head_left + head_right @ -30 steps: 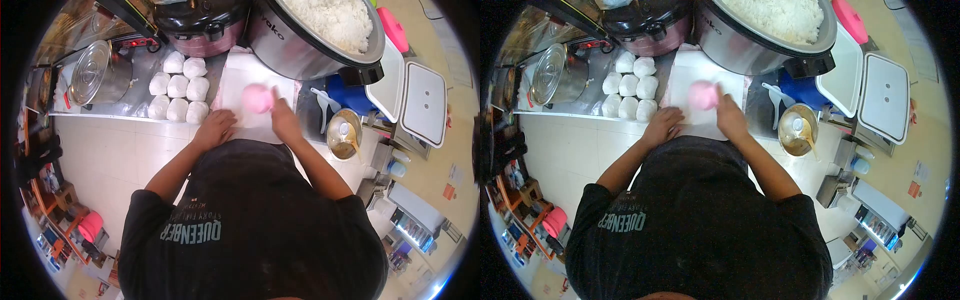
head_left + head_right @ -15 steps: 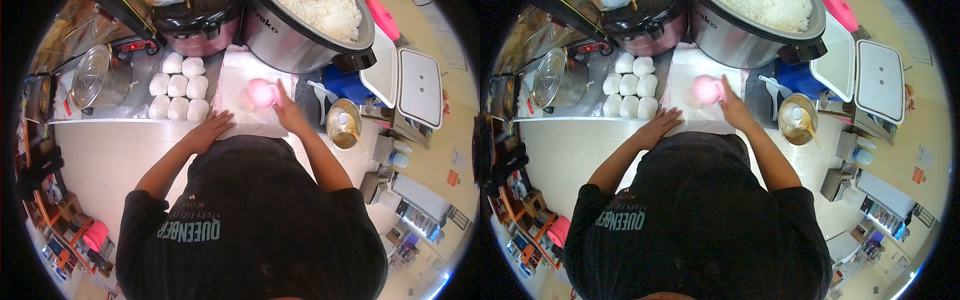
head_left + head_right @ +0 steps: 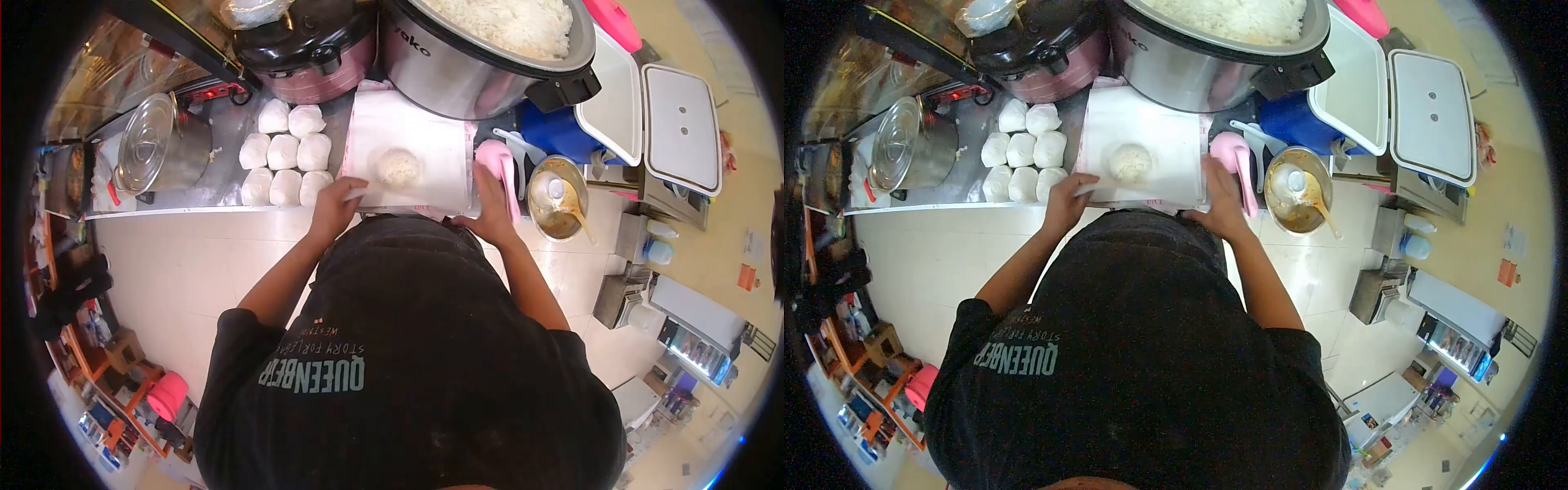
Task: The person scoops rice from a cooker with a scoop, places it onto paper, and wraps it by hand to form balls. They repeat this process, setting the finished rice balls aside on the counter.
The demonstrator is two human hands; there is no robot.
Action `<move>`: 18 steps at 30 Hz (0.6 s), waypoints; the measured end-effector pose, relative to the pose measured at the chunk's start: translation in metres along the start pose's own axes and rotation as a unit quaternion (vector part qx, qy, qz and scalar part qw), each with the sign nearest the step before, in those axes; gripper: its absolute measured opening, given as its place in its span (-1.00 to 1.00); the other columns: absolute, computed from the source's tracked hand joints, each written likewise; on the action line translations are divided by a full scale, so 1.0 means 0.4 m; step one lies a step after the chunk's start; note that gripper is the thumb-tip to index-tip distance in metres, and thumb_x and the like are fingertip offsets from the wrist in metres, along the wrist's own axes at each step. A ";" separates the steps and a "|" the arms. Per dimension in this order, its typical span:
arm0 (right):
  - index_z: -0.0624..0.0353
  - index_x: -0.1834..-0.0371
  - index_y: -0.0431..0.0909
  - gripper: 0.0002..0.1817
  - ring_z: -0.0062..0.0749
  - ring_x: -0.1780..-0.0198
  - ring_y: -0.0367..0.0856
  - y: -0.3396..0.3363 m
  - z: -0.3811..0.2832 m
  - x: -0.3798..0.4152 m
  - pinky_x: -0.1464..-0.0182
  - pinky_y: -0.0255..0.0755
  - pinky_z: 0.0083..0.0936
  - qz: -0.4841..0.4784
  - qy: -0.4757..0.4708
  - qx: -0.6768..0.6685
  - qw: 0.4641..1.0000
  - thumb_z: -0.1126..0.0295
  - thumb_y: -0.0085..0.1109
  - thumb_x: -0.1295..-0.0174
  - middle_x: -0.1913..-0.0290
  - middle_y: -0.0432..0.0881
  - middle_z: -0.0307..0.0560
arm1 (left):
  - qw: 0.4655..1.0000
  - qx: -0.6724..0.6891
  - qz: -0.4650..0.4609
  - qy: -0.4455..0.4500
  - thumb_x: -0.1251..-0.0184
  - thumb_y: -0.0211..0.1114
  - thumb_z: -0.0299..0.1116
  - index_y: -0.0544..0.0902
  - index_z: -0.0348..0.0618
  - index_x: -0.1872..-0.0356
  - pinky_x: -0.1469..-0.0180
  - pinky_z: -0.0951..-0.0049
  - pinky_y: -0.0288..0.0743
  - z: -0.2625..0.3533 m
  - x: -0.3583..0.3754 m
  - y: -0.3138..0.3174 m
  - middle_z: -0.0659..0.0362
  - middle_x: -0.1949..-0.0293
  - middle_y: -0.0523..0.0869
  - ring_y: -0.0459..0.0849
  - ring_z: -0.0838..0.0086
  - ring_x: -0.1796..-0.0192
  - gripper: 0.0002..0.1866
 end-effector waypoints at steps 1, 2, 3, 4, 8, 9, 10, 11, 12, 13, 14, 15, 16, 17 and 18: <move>0.18 -0.60 0.29 0.09 0.13 -0.63 0.26 0.022 -0.014 -0.017 -0.63 0.15 -0.09 0.000 0.009 -0.049 0.999 0.34 0.69 0.07 -0.58 0.34 0.23 | 0.997 0.051 0.038 -0.034 -0.40 0.41 -0.51 0.72 -0.27 -0.04 -0.02 0.34 0.63 0.012 -0.015 0.006 -0.02 0.10 0.84 0.83 0.21 0.05 -0.77; 0.16 -0.52 0.43 -0.04 0.12 -0.60 0.33 0.034 -0.018 -0.035 -0.60 0.21 -0.12 0.000 0.017 -0.098 0.995 0.35 0.68 0.05 -0.52 0.45 0.25 | 0.992 0.075 0.051 -0.085 -0.42 0.41 -0.47 0.72 -0.30 -0.01 -0.02 0.35 0.63 0.003 -0.031 0.017 -0.01 0.13 0.84 0.82 0.27 0.06 -0.79; 0.17 -0.43 0.51 -0.19 0.06 -0.51 0.44 0.063 0.019 -0.043 -0.52 0.30 -0.15 0.003 0.035 -0.139 0.990 0.36 0.63 -0.04 -0.41 0.54 0.23 | 0.984 0.097 0.064 -0.137 -0.44 0.41 -0.43 0.72 -0.34 0.02 -0.02 0.36 0.62 -0.013 -0.047 0.030 0.00 0.17 0.84 0.80 0.33 0.08 -0.79; 0.19 -0.35 0.58 -0.34 -0.01 -0.41 0.55 0.114 0.080 -0.049 -0.44 0.39 -0.19 0.007 0.051 -0.179 0.982 0.36 0.58 -0.13 -0.31 0.63 0.20 | 0.972 0.119 0.078 -0.186 -0.46 0.42 -0.40 0.73 -0.37 0.04 -0.02 0.37 0.62 -0.025 -0.056 0.036 0.01 0.21 0.84 0.79 0.38 0.09 -0.78; 0.23 -0.12 0.72 -0.74 -0.35 -0.02 0.77 0.132 0.131 -0.051 -0.16 0.59 -0.38 0.013 0.211 -0.340 0.916 0.36 0.32 -0.47 0.07 0.83 -0.01 | 0.991 0.067 -0.003 -0.113 -0.53 0.39 -0.26 0.73 -0.38 0.09 0.08 0.36 0.60 -0.004 -0.053 0.033 0.02 0.27 0.83 0.77 0.39 0.21 -0.71; 0.29 -0.01 0.74 -0.68 -0.52 0.20 0.68 0.134 0.126 -0.040 0.07 0.58 -0.38 0.051 0.155 -0.335 0.928 0.21 0.23 -0.57 0.26 0.79 -0.05 | 0.989 0.035 -0.030 -0.140 -0.53 0.38 -0.27 0.73 -0.38 0.08 0.09 0.34 0.61 0.037 -0.047 0.014 -0.01 0.25 0.84 0.79 0.36 0.21 -0.72; 0.33 0.05 0.73 -0.63 -0.53 0.24 0.64 0.111 0.103 -0.025 0.12 0.55 -0.36 0.038 0.177 -0.284 0.941 0.16 0.21 -0.57 0.32 0.74 -0.05 | 0.984 0.004 -0.056 -0.167 -0.54 0.37 -0.29 0.74 -0.37 0.07 0.10 0.32 0.61 0.062 -0.037 0.007 -0.04 0.23 0.85 0.81 0.34 0.21 -0.73; 0.37 0.11 0.72 -0.57 -0.54 0.27 0.60 0.078 0.082 -0.010 0.16 0.52 -0.35 0.024 0.199 -0.232 0.952 0.11 0.20 -0.58 0.38 0.70 -0.05 | 0.987 0.018 -0.050 -0.152 -0.55 0.35 -0.26 0.74 -0.37 0.10 0.13 0.31 0.60 0.040 -0.018 0.017 -0.03 0.27 0.84 0.80 0.34 0.24 -0.71; 0.40 0.18 0.71 -0.51 -0.56 0.31 0.56 0.053 0.073 -0.004 0.21 0.49 -0.34 0.010 0.220 -0.179 0.959 0.07 0.18 -0.59 0.44 0.66 -0.05 | 0.989 0.032 -0.045 -0.136 -0.56 0.34 -0.24 0.74 -0.37 0.13 0.17 0.30 0.58 -0.008 0.007 0.032 -0.02 0.31 0.83 0.79 0.34 0.27 -0.69; 0.45 0.25 0.67 -0.38 -0.56 0.39 0.45 0.077 0.117 0.007 0.30 0.40 -0.26 0.005 0.213 -0.151 0.965 -0.06 0.13 -0.58 0.56 0.52 -0.08 | 0.991 0.047 -0.039 -0.122 -0.57 0.33 -0.21 0.74 -0.38 0.15 0.20 0.30 0.57 -0.021 0.015 0.037 -0.02 0.35 0.82 0.78 0.34 0.30 -0.67; 0.44 0.27 0.67 -0.37 -0.52 0.41 0.45 0.106 0.157 0.018 0.30 0.41 -0.24 0.027 0.207 -0.159 0.965 -0.07 0.13 -0.57 0.57 0.52 -0.07 | 0.987 0.056 -0.026 -0.150 -0.59 0.31 -0.19 0.74 -0.38 0.19 0.24 0.28 0.54 -0.040 0.020 0.044 -0.01 0.40 0.80 0.75 0.35 0.33 -0.64; 0.42 0.29 0.66 -0.37 -0.48 0.44 0.44 0.117 0.153 0.013 0.31 0.41 -0.23 0.050 0.202 -0.168 0.964 -0.08 0.13 -0.57 0.58 0.51 -0.06 | 0.982 0.065 -0.013 -0.178 -0.60 0.29 -0.16 0.74 -0.38 0.22 0.28 0.27 0.51 -0.036 0.014 0.045 0.00 0.44 0.78 0.73 0.36 0.37 -0.61; 0.41 0.31 0.66 -0.36 -0.44 0.46 0.44 0.127 0.149 0.008 0.31 0.41 -0.22 0.072 0.197 -0.176 0.962 -0.09 0.12 -0.57 0.59 0.51 -0.05 | 0.976 0.074 0.000 -0.207 -0.62 0.27 -0.14 0.73 -0.38 0.26 0.31 0.26 0.48 -0.033 0.006 0.047 0.00 0.49 0.76 0.71 0.37 0.40 -0.58; 0.41 0.34 0.63 -0.37 -0.36 0.47 0.47 0.135 0.148 -0.001 0.31 0.42 -0.20 0.077 0.214 -0.150 0.962 -0.08 0.13 -0.56 0.59 0.52 -0.02 | 0.980 0.056 0.012 -0.191 -0.62 0.23 -0.10 0.72 -0.35 0.33 0.38 0.18 0.39 -0.029 -0.012 0.050 -0.04 0.53 0.73 0.66 0.21 0.50 -0.54; 0.40 0.37 0.61 -0.37 -0.28 0.48 0.49 0.130 0.129 -0.022 0.30 0.42 -0.18 0.082 0.229 -0.123 0.962 -0.07 0.13 -0.55 0.59 0.53 0.02 | 0.981 0.002 0.008 -0.195 -0.60 0.23 -0.11 0.71 -0.34 0.35 0.36 0.13 0.42 -0.026 -0.031 0.055 -0.06 0.52 0.72 0.66 0.12 0.49 -0.55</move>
Point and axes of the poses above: each hand's wrist, its own x-axis away from the middle knuckle, its own y-axis out of the palm, z = x × y, the point moved 1 cm from there along -x, towards the middle knuckle
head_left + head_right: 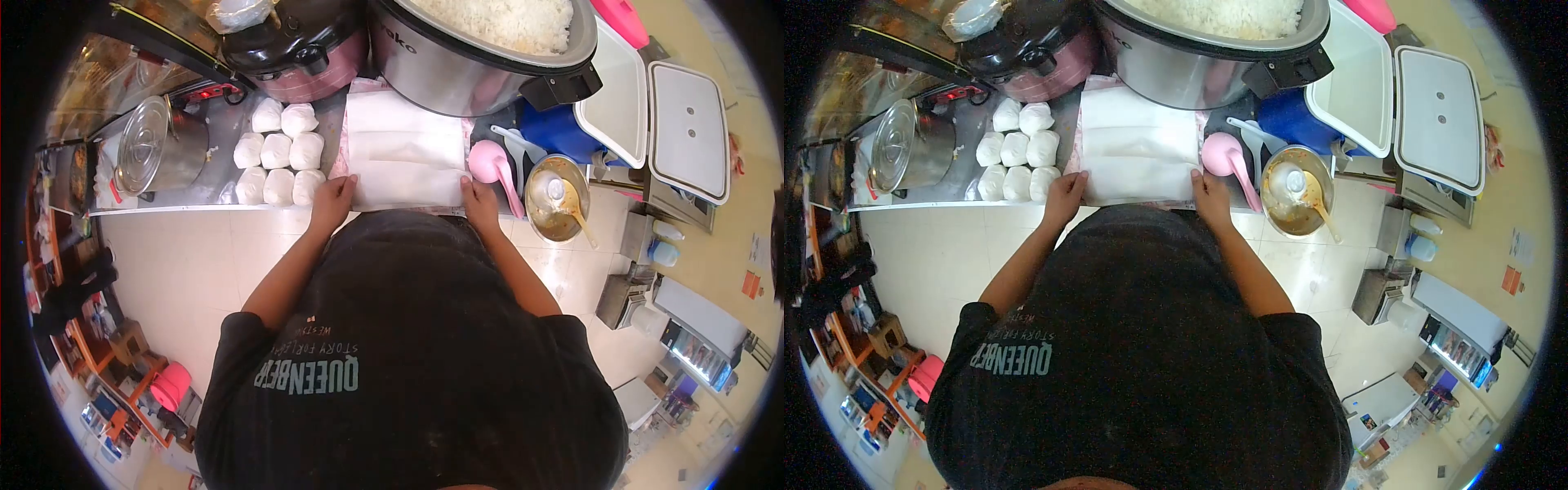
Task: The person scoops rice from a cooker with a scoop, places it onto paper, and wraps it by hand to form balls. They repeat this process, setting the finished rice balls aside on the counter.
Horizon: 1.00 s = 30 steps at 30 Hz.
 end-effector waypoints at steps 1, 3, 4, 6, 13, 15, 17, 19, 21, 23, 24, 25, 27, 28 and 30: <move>0.40 0.41 0.59 -0.38 -0.19 0.49 0.52 0.000 -0.017 -0.006 0.30 0.43 -0.17 0.014 0.011 0.026 1.000 -0.06 0.14 -0.54 0.59 0.53 0.05 | 0.999 -0.053 0.007 -0.003 -0.58 0.24 -0.12 0.71 -0.34 0.37 0.35 0.09 0.44 0.008 -0.016 0.004 -0.09 0.52 0.72 0.66 0.03 0.48 -0.56; 0.36 0.36 0.59 -0.51 -0.01 0.48 0.56 -0.005 -0.022 -0.009 0.30 0.46 -0.13 0.004 -0.016 0.093 0.996 0.05 0.21 -0.50 0.56 0.57 0.09 | 0.992 -0.127 0.016 0.002 -0.55 0.25 -0.14 0.70 -0.32 0.39 0.30 0.00 0.48 0.022 -0.026 0.011 -0.12 0.52 0.72 0.66 -0.12 0.45 -0.58; 0.33 0.33 0.59 -0.57 0.09 0.48 0.58 -0.008 -0.024 -0.010 0.29 0.47 -0.10 -0.002 -0.029 0.126 0.992 0.11 0.25 -0.48 0.55 0.59 0.11 | 0.989 -0.148 0.018 0.010 -0.53 0.25 -0.15 0.70 -0.31 0.40 0.27 -0.05 0.51 0.028 -0.026 0.014 -0.12 0.51 0.72 0.66 -0.17 0.43 -0.60; 0.29 0.16 0.62 -0.72 0.13 0.31 0.65 -0.020 -0.042 -0.005 0.18 0.51 -0.07 0.018 -0.037 0.089 0.995 0.24 0.32 -0.39 0.38 0.66 0.16 | 0.982 -0.186 0.034 0.019 -0.49 0.28 -0.18 0.71 -0.29 0.32 0.20 -0.11 0.55 0.042 -0.030 0.014 -0.14 0.44 0.74 0.69 -0.22 0.35 -0.67; 0.17 -0.31 0.52 -0.40 0.13 -0.38 0.50 -0.018 -0.190 -0.186 -0.39 0.42 -0.06 -0.052 -0.335 0.181 0.923 0.45 0.47 -0.17 -0.31 0.56 0.20 | 0.941 -0.238 0.030 0.236 -0.25 0.48 -0.30 0.53 -0.11 -0.30 -0.29 -0.10 0.47 0.105 -0.183 -0.004 -0.05 -0.24 0.66 0.60 -0.06 -0.30 -0.42; 0.14 -0.39 0.48 -0.32 0.10 -0.40 0.51 0.020 -0.186 -0.255 -0.42 0.42 -0.07 -0.093 -0.333 0.280 0.895 0.44 0.50 -0.15 -0.32 0.57 0.17 | 0.915 -0.307 -0.023 0.259 -0.19 0.53 -0.29 0.48 -0.06 -0.37 -0.41 -0.08 0.38 0.119 -0.226 0.008 0.03 -0.33 0.59 0.50 0.02 -0.43 -0.31; 0.11 -0.42 0.44 -0.26 0.10 -0.43 0.48 0.023 -0.194 -0.288 -0.43 0.42 -0.08 -0.152 -0.278 0.336 0.887 0.42 0.53 -0.13 -0.31 0.59 0.13 | 0.909 -0.346 -0.095 0.212 -0.16 0.57 -0.26 0.47 -0.03 -0.38 -0.49 -0.05 0.29 0.142 -0.263 0.004 0.11 -0.34 0.57 0.42 0.10 -0.51 -0.27; 0.09 -0.38 0.47 -0.27 0.08 -0.42 0.50 0.013 -0.229 -0.308 -0.42 0.43 -0.08 -0.215 -0.201 0.371 0.881 0.39 0.56 -0.10 -0.25 0.63 0.09 | 0.906 -0.353 -0.155 0.174 -0.07 0.63 -0.27 0.52 -0.03 -0.33 -0.45 -0.06 0.31 0.166 -0.298 -0.008 0.11 -0.33 0.56 0.45 0.08 -0.46 -0.26; 0.11 -0.26 0.58 -0.38 0.06 -0.36 0.56 0.006 -0.253 -0.317 -0.39 0.45 -0.07 -0.280 -0.103 0.385 0.874 0.37 0.58 -0.08 -0.13 0.70 0.05 | 0.898 -0.354 -0.189 0.179 -0.04 0.65 -0.29 0.57 -0.03 -0.23 -0.41 -0.06 0.32 0.167 -0.304 -0.005 0.11 -0.27 0.58 0.49 0.08 -0.39 -0.32; 0.12 -0.06 0.66 -0.53 0.05 -0.24 0.64 -0.001 -0.209 -0.318 -0.29 0.51 -0.08 -0.245 -0.164 0.354 0.888 0.35 0.58 -0.06 0.02 0.74 0.03 | 0.886 -0.354 -0.192 0.229 -0.06 0.64 -0.32 0.62 -0.04 -0.08 -0.35 -0.05 0.32 0.164 -0.310 -0.013 0.12 -0.18 0.62 0.53 0.10 -0.31 -0.47; 0.12 0.04 0.70 -0.61 0.05 -0.17 0.68 -0.015 -0.201 -0.313 -0.24 0.53 -0.09 -0.227 -0.194 0.337 0.893 0.35 0.59 -0.05 0.09 0.76 0.01 | 0.887 -0.337 -0.187 0.254 -0.09 0.62 -0.33 0.61 -0.05 -0.01 -0.32 -0.05 0.33 0.158 -0.311 -0.014 0.12 -0.15 0.63 0.54 0.11 -0.28 -0.53; 0.11 0.09 0.71 -0.66 0.03 -0.14 0.69 -0.029 -0.195 -0.307 -0.23 0.53 -0.08 -0.183 -0.240 0.316 0.900 0.32 0.57 -0.07 0.10 0.76 0.00 | 0.888 -0.319 -0.181 0.278 -0.12 0.61 -0.35 0.61 -0.06 0.06 -0.30 -0.04 0.33 0.151 -0.311 -0.013 0.13 -0.12 0.63 0.55 0.12 -0.25 -0.60; 0.08 0.19 0.72 -0.75 -0.01 -0.07 0.72 -0.061 -0.181 -0.277 -0.21 0.52 -0.05 -0.093 -0.327 0.267 0.902 0.28 0.53 -0.12 0.13 0.76 -0.03 | 0.908 -0.262 -0.215 0.247 -0.18 0.57 -0.38 0.58 -0.08 0.14 -0.27 -0.02 0.34 0.135 -0.312 -0.020 0.14 -0.09 0.64 0.55 0.16 -0.23 -0.68; 0.08 0.17 0.72 -0.73 -0.02 -0.07 0.71 -0.079 -0.174 -0.267 -0.21 0.52 -0.06 -0.114 -0.311 0.247 0.911 0.27 0.53 -0.11 0.10 0.76 -0.03 | 0.922 -0.223 -0.252 0.191 -0.21 0.55 -0.39 0.56 -0.08 0.15 -0.28 0.00 0.33 0.127 -0.314 -0.027 0.14 -0.09 0.63 0.54 0.18 -0.24 -0.69; 0.08 0.12 0.73 -0.68 -0.05 -0.08 0.69 -0.114 -0.160 -0.251 -0.21 0.51 -0.07 -0.157 -0.278 0.206 0.925 0.23 0.54 -0.09 0.05 0.76 -0.02 | 0.930 -0.182 -0.290 0.133 -0.23 0.52 -0.41 0.55 -0.08 0.17 -0.28 0.02 0.33 0.119 -0.317 -0.035 0.14 -0.09 0.63 0.53 0.20 -0.25 -0.71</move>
Point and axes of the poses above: each hand's wrist, its own x-axis away from the middle knuckle, its own y-axis out of the palm, z = x × y, the point moved 1 cm from there along -x, towards the middle knuckle
